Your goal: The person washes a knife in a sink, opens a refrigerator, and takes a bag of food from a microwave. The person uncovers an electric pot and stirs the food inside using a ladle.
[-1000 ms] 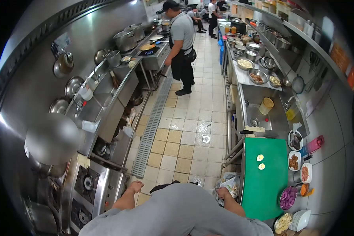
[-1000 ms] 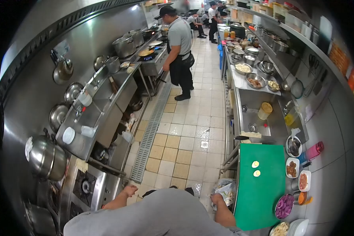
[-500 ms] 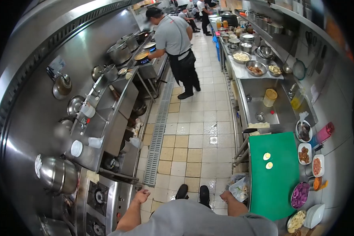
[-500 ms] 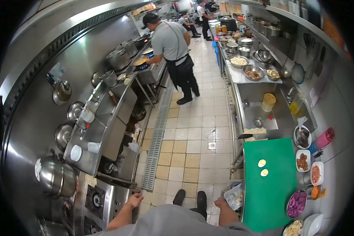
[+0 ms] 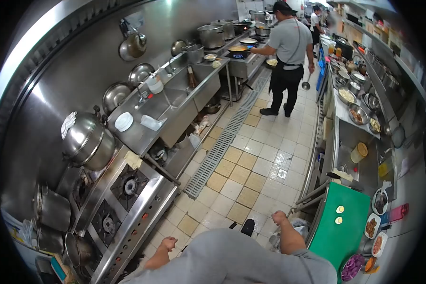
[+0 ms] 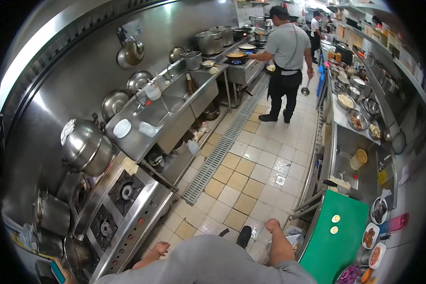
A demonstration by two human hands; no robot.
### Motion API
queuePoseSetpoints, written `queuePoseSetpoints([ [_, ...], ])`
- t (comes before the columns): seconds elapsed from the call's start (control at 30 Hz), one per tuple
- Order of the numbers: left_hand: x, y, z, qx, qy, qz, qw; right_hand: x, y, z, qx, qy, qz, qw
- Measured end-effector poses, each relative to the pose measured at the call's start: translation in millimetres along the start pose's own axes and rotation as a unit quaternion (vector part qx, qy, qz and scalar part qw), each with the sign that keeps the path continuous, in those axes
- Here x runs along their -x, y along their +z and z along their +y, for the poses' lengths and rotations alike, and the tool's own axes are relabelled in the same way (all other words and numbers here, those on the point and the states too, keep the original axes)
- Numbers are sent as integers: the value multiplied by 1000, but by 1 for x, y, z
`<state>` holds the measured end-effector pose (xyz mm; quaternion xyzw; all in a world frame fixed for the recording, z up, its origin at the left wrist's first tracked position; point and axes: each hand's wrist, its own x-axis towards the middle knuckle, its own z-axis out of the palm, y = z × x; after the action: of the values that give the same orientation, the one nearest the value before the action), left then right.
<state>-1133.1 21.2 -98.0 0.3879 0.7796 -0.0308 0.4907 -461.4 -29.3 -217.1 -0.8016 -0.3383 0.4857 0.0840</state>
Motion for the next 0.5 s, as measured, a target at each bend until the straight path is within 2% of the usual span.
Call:
queuePoseSetpoints([
  [0.1,21,-8,-42,42,-18,9,999,13,18,-21,-12,7,23,1000],
  [0.2,24,-23,-90,76,-30,19,996,29,60,-38,42,36,-1,998],
  [0.27,23,-37,-129,93,-36,24,995,38,95,-47,158,-29,-73,984],
  [0.33,20,-45,-176,163,-34,40,985,70,133,-73,114,-14,-85,990],
  [0.5,35,-60,-277,223,-91,58,969,136,222,-121,148,-114,-93,978],
])
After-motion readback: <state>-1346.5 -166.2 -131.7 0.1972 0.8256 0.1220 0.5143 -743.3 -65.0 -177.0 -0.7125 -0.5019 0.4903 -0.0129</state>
